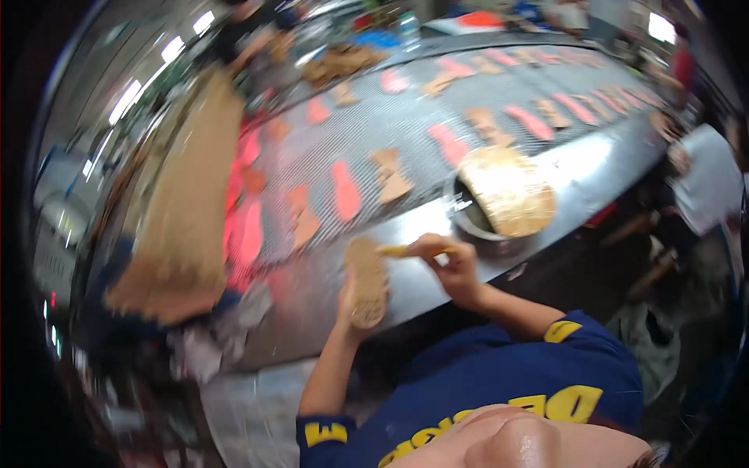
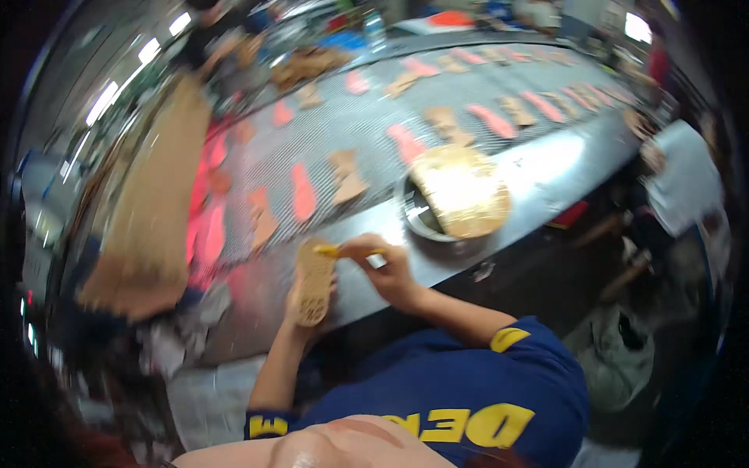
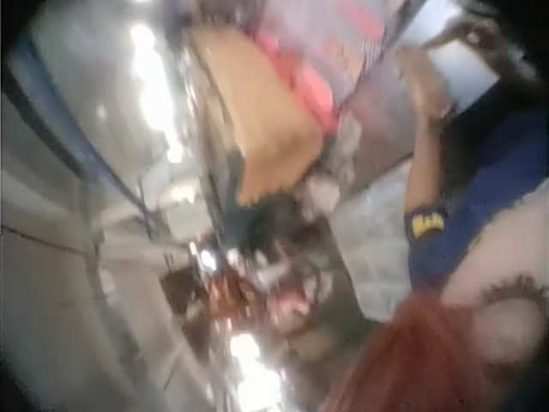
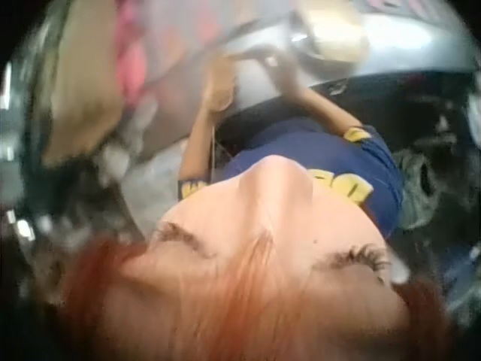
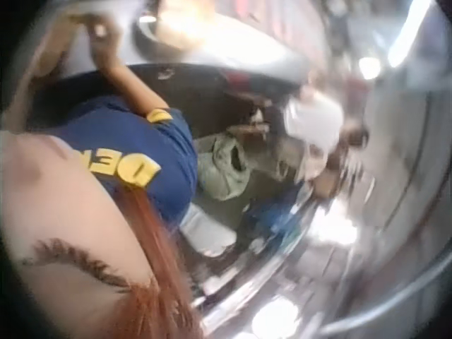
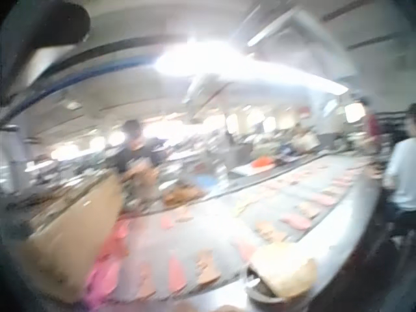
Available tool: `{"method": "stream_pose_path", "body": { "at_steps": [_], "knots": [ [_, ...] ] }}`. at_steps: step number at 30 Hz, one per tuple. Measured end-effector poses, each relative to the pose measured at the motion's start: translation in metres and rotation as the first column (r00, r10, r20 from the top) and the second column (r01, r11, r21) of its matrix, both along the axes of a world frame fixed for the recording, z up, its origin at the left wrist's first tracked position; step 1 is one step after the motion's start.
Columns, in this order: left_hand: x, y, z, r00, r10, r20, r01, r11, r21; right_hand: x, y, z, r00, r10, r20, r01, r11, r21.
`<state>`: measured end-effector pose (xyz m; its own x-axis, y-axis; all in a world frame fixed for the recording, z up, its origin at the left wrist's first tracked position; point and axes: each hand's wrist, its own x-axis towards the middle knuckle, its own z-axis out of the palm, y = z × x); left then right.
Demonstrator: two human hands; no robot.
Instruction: The person applies a yellow adhesive to the bottom of a shoe sole using a yellow brush. They repeatedly dip the brush into a container of glue and spread it across the textured surface of the sole, then place the treated sole onto a conveyor belt.
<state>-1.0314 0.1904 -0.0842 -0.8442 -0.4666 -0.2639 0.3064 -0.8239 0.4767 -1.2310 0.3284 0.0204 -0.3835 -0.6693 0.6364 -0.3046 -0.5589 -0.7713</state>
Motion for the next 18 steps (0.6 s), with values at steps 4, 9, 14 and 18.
{"method": "stream_pose_path", "body": {
  "at_steps": [4,9,14,18],
  "knots": [
    [0.006,0.018,0.037,0.984,0.129,0.127,-0.082,0.943,-0.323,-0.018,0.008,-0.004,0.996,-0.074,0.056,0.072,0.997,0.037],
    [-0.024,-0.006,0.061,0.956,0.247,0.158,-0.185,0.926,-0.329,-0.057,0.024,-0.013,0.987,-0.109,0.120,0.111,0.994,-0.011],
    [-0.053,-0.149,0.104,0.935,-0.113,-0.336,0.020,0.963,-0.269,-0.078,0.026,-0.020,0.972,-0.135,0.192,0.129,0.991,0.043],
    [-0.066,-0.257,0.129,0.734,0.679,0.014,-0.597,0.654,-0.465,-0.080,0.025,-0.030,0.967,-0.128,0.218,0.114,0.991,0.076]
  ]
}}
